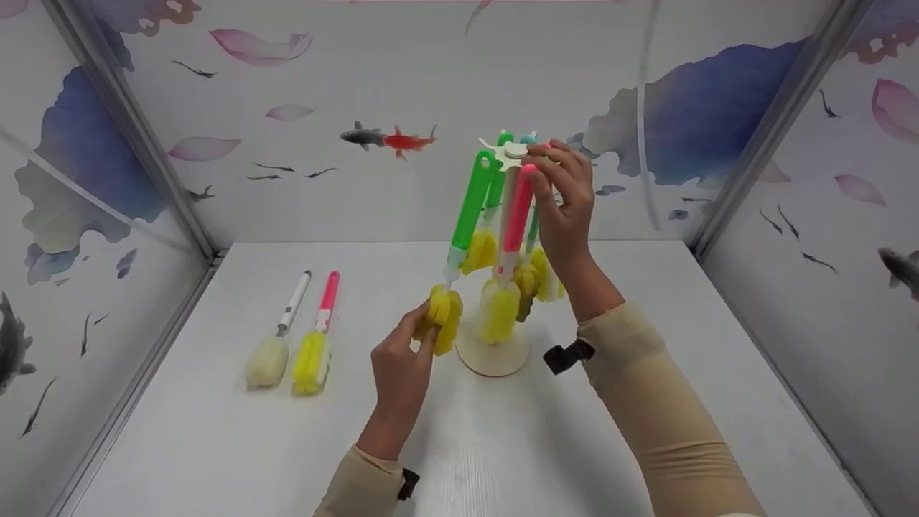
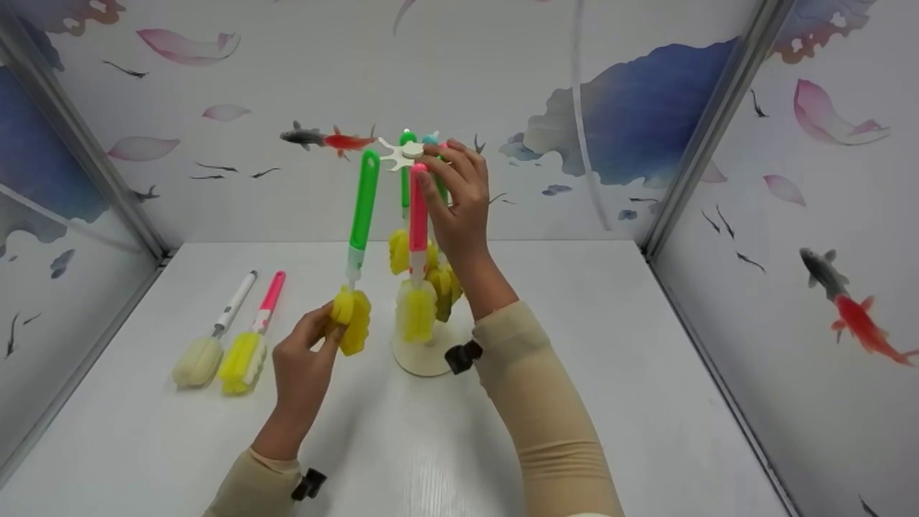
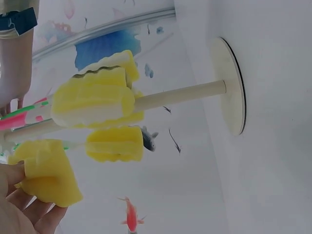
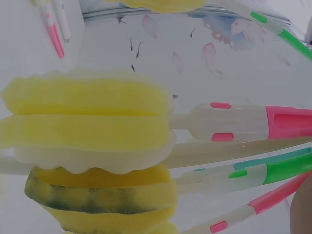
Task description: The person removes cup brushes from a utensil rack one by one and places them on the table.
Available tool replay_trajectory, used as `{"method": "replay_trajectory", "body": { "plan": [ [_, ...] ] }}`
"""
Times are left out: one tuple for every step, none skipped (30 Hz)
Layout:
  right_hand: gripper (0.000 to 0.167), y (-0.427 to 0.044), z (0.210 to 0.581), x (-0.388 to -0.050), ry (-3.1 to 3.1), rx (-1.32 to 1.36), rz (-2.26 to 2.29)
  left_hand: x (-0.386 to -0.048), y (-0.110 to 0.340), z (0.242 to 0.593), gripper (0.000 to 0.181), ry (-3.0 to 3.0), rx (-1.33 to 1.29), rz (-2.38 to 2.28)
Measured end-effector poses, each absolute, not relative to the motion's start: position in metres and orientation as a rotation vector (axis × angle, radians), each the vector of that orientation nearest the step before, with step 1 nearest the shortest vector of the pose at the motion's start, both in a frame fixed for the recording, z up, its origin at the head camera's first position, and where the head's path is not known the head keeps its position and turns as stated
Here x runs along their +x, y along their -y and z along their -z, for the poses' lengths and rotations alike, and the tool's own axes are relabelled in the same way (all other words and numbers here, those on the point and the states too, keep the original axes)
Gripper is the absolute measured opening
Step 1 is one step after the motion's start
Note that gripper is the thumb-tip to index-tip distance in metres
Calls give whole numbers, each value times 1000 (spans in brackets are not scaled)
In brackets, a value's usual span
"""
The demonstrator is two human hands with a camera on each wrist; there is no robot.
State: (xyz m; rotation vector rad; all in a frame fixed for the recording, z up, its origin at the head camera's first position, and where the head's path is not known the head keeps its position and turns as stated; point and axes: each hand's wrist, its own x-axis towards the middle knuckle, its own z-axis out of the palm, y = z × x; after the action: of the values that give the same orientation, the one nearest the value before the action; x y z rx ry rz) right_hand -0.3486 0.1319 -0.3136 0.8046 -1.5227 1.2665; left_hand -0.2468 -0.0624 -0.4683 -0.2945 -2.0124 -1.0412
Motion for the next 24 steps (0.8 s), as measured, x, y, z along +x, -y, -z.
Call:
{"method": "replay_trajectory", "body": {
  "plan": [
    [34,-132,313,-348,1528,803,-1268,-246,64,469,36,2012,-296,1038],
    [34,-131,313,-348,1534,800,-1269,-245,66,469,36,2011,-299,1038],
    [34,-131,313,-348,1540,797,-1271,-244,67,470,35,2013,-297,1035],
    [34,-131,313,-348,1545,794,-1272,-243,69,470,35,2016,-293,1036],
    [34,-131,314,-348,1549,793,-1273,-242,71,471,34,2024,-284,1038],
    [35,-132,314,-349,1551,793,-1270,-242,73,472,34,2034,-273,1045],
    [35,-133,316,-351,1552,790,-1265,-241,75,473,33,2046,-260,1052],
    [35,-134,318,-355,1552,788,-1257,-241,77,473,33,2057,-249,1061],
    [35,-135,320,-359,1551,786,-1250,-241,80,473,33,2072,-235,1069],
    [35,-137,323,-363,1551,784,-1243,-241,82,473,32,2086,-223,1075],
    [35,-138,325,-367,1550,781,-1236,-241,84,473,32,2100,-215,1078],
    [35,-140,328,-371,1552,773,-1232,-242,86,474,32,2114,-212,1080],
    [35,-141,330,-374,1556,763,-1233,-242,88,474,32,2125,-211,1081],
    [35,-143,331,-376,1557,761,-1234,-243,90,475,32,2136,-212,1081],
    [35,-144,332,-378,1556,762,-1238,-243,92,476,32,2149,-212,1078],
    [35,-144,333,-379,1555,761,-1239,-244,94,477,32,2161,-214,1072],
    [35,-145,334,-380,1556,762,-1242,-244,96,479,32,2173,-215,1066],
    [35,-145,334,-380,1556,765,-1244,-244,98,481,32,2185,-214,1060],
    [35,-145,334,-381,1555,771,-1242,-244,100,483,32,2199,-211,1051],
    [35,-146,334,-381,1553,778,-1239,-243,103,485,32,2212,-208,1041],
    [35,-145,334,-381,1556,781,-1238,-243,105,487,32,2227,-203,1032],
    [36,-145,334,-381,1560,782,-1235,-242,107,488,32,2241,-196,1024],
    [36,-145,334,-380,1564,785,-1236,-241,109,490,33,2256,-191,1019],
    [36,-145,334,-380,1567,787,-1235,-241,111,491,33,2271,-184,1014]
  ]
}}
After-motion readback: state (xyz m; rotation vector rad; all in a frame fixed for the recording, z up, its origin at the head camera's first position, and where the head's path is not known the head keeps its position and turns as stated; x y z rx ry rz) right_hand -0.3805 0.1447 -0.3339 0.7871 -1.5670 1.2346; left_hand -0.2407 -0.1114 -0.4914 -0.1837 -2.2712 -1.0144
